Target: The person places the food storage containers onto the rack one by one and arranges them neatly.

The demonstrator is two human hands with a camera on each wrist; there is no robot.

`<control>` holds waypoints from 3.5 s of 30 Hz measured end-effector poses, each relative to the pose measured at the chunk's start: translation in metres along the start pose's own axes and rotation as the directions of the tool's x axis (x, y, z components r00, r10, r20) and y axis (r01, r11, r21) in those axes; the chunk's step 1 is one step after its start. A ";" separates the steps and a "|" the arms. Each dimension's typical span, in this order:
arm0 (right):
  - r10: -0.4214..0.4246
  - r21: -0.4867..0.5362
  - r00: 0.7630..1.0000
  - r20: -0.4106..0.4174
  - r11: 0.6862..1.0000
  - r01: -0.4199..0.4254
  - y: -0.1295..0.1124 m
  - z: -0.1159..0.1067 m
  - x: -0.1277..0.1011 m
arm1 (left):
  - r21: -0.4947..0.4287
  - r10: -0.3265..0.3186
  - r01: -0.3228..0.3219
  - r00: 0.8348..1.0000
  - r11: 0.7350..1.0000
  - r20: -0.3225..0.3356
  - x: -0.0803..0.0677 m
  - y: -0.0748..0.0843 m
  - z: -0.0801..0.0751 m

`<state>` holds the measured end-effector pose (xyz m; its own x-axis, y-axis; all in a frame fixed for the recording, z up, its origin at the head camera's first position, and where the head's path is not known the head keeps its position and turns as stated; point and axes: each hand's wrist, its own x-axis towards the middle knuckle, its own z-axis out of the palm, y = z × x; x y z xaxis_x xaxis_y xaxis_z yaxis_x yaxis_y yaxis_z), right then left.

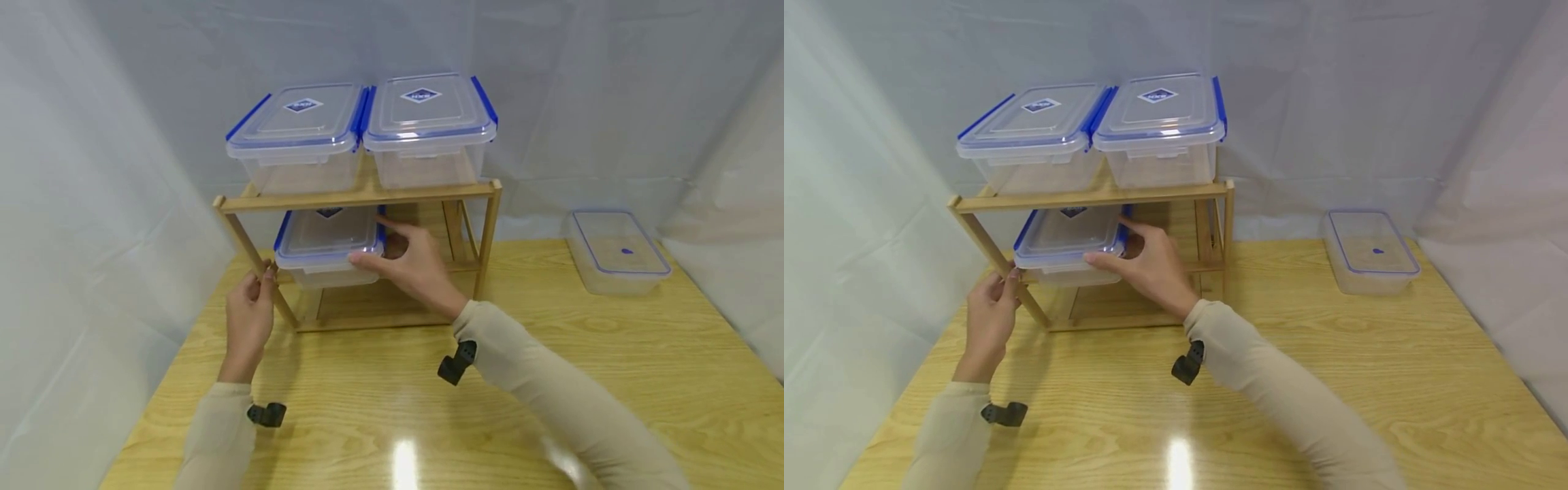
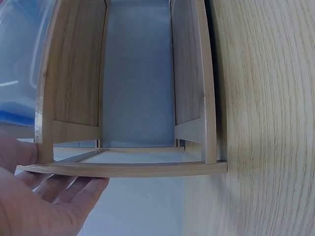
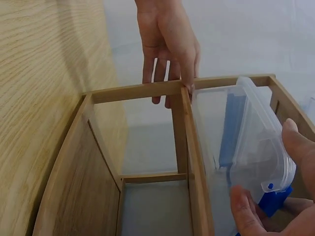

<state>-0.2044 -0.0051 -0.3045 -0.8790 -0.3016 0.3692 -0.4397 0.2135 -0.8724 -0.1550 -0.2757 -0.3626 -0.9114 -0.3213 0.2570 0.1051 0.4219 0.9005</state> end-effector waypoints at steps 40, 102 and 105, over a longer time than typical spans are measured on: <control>-0.054 0.119 0.996 -0.070 0.991 0.062 -0.002 0.009 -0.028 | -0.004 0.009 -0.009 1.000 1.000 0.008 0.002 -0.006 -0.001; 0.284 -0.468 0.824 -0.490 0.712 -0.523 0.158 -0.328 -0.135 | 0.065 0.009 -0.008 1.000 0.998 -0.010 -0.002 0.000 0.000; 0.320 -0.450 0.820 -0.474 0.713 -0.538 0.161 -0.332 -0.131 | 0.066 0.006 -0.006 1.000 0.998 -0.009 -0.002 0.000 0.000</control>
<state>-0.2213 0.3778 -0.3871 -0.9492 0.2611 0.1754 0.0764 0.7324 -0.6766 -0.1534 -0.2751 -0.3630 -0.9071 -0.3264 0.2658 0.0837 0.4790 0.8738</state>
